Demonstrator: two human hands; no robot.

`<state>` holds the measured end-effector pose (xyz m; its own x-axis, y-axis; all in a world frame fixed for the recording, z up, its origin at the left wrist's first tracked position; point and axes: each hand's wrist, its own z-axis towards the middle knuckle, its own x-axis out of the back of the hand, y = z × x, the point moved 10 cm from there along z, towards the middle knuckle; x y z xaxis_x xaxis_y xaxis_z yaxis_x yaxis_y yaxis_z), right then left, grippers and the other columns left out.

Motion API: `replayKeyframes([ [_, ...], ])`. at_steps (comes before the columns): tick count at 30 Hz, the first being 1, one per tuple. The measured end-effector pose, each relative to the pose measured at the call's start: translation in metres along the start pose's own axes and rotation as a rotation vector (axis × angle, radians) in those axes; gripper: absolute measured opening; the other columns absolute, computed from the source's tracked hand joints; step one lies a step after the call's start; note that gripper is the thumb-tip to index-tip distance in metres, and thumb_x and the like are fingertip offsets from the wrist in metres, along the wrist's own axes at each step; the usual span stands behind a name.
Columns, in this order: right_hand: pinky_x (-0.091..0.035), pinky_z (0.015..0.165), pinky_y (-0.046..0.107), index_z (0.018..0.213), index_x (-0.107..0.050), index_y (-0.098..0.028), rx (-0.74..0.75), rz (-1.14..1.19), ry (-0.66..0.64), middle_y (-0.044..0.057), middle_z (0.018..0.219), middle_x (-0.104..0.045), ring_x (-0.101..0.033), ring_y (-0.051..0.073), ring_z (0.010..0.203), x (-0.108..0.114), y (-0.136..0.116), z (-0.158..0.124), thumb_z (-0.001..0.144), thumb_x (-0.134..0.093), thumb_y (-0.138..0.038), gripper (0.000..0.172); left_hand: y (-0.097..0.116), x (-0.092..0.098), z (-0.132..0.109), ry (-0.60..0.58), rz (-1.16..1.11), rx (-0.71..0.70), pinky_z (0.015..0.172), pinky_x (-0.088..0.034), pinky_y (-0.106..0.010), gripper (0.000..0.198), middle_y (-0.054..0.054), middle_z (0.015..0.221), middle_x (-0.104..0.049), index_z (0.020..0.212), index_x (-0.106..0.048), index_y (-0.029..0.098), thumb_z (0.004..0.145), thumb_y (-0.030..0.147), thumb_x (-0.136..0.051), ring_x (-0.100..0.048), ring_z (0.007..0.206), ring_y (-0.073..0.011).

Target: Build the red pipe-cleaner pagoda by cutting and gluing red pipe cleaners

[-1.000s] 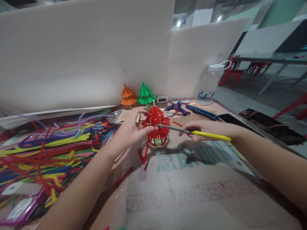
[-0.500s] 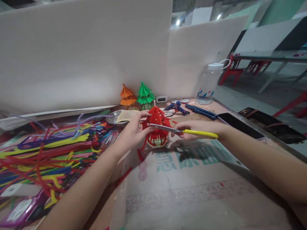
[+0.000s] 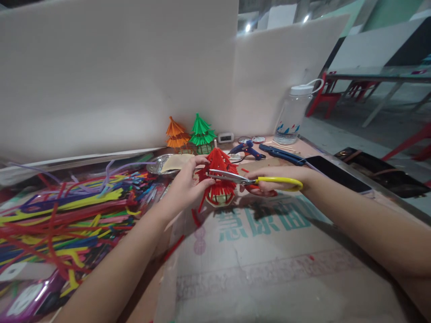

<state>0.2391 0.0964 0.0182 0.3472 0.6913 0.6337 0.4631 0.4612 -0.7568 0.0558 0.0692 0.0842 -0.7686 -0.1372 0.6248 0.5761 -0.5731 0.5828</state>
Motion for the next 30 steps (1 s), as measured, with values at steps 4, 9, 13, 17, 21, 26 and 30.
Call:
replayKeyframes([
  [4, -0.036, 0.046, 0.022, 0.117, -0.061, -0.018, -0.019, 0.166, -0.088, 0.003, 0.087, -0.058, -0.046, 0.011, 0.060, -0.004, -0.008, -0.006, 0.091, -0.055, -0.042, 0.035, -0.001, -0.002, 0.000, -0.004, -0.046, -0.011, 0.109, -0.048, -0.043, 0.032, -0.011, 0.137, -0.059, 0.116, -0.051, 0.022, 0.088, 0.021, -0.067, -0.058, 0.127, -0.0230],
  [9, -0.035, 0.046, 0.021, 0.105, -0.056, -0.019, 0.003, 0.225, -0.118, -0.002, 0.078, -0.048, -0.040, 0.008, 0.055, -0.010, -0.018, -0.005, 0.090, -0.055, -0.041, 0.027, 0.002, -0.003, -0.001, -0.007, -0.055, -0.039, 0.110, -0.046, -0.043, 0.030, -0.012, 0.137, -0.060, 0.114, -0.051, 0.021, 0.088, 0.018, -0.066, -0.059, 0.126, -0.0219],
  [13, -0.036, 0.048, 0.022, 0.117, -0.058, -0.020, 0.000, 0.179, -0.089, 0.001, 0.084, -0.056, -0.043, 0.010, 0.058, -0.007, -0.009, -0.003, 0.095, -0.051, -0.047, 0.035, 0.004, -0.002, -0.001, -0.007, -0.023, -0.051, 0.110, -0.046, -0.043, 0.031, -0.012, 0.137, -0.060, 0.114, -0.051, 0.021, 0.088, 0.016, -0.066, -0.059, 0.126, -0.0222],
  [17, -0.047, 0.068, 0.028, 0.108, -0.066, -0.018, 0.099, -0.111, -0.014, 0.006, 0.094, -0.064, -0.055, 0.016, 0.077, 0.009, -0.020, -0.003, 0.095, -0.053, -0.056, 0.042, 0.007, -0.002, -0.001, -0.011, -0.001, -0.072, 0.109, -0.047, -0.044, 0.030, -0.012, 0.137, -0.061, 0.113, -0.051, 0.021, 0.088, 0.015, -0.065, -0.059, 0.127, -0.0230],
  [21, -0.047, 0.086, 0.032, 0.100, -0.069, -0.017, 0.225, -0.288, 0.014, 0.009, 0.102, -0.067, -0.057, 0.021, 0.095, 0.016, -0.042, -0.002, 0.096, -0.052, -0.058, 0.045, 0.007, -0.003, -0.001, -0.010, -0.019, -0.096, 0.108, -0.048, -0.046, 0.030, -0.013, 0.136, -0.061, 0.114, -0.051, 0.020, 0.088, 0.016, -0.066, -0.059, 0.127, -0.0240],
  [26, -0.045, 0.088, 0.032, 0.107, -0.066, -0.014, 0.309, -0.292, -0.008, 0.012, 0.112, -0.065, -0.056, 0.023, 0.103, 0.008, -0.050, -0.002, 0.098, -0.045, -0.053, 0.045, 0.005, -0.002, -0.001, 0.008, -0.017, -0.109, 0.107, -0.049, -0.046, 0.032, -0.012, 0.135, -0.062, 0.115, -0.052, 0.021, 0.087, 0.014, -0.067, -0.060, 0.125, -0.0239],
  [30, -0.046, 0.083, 0.032, 0.110, -0.065, -0.015, 0.199, -0.222, 0.016, 0.012, 0.111, -0.066, -0.058, 0.024, 0.097, 0.007, -0.032, 0.001, 0.096, -0.048, -0.053, 0.044, 0.005, -0.003, -0.002, 0.000, -0.053, -0.108, 0.105, -0.050, -0.045, 0.030, -0.013, 0.136, -0.061, 0.115, -0.053, 0.021, 0.089, 0.015, -0.066, -0.059, 0.127, -0.0237],
])
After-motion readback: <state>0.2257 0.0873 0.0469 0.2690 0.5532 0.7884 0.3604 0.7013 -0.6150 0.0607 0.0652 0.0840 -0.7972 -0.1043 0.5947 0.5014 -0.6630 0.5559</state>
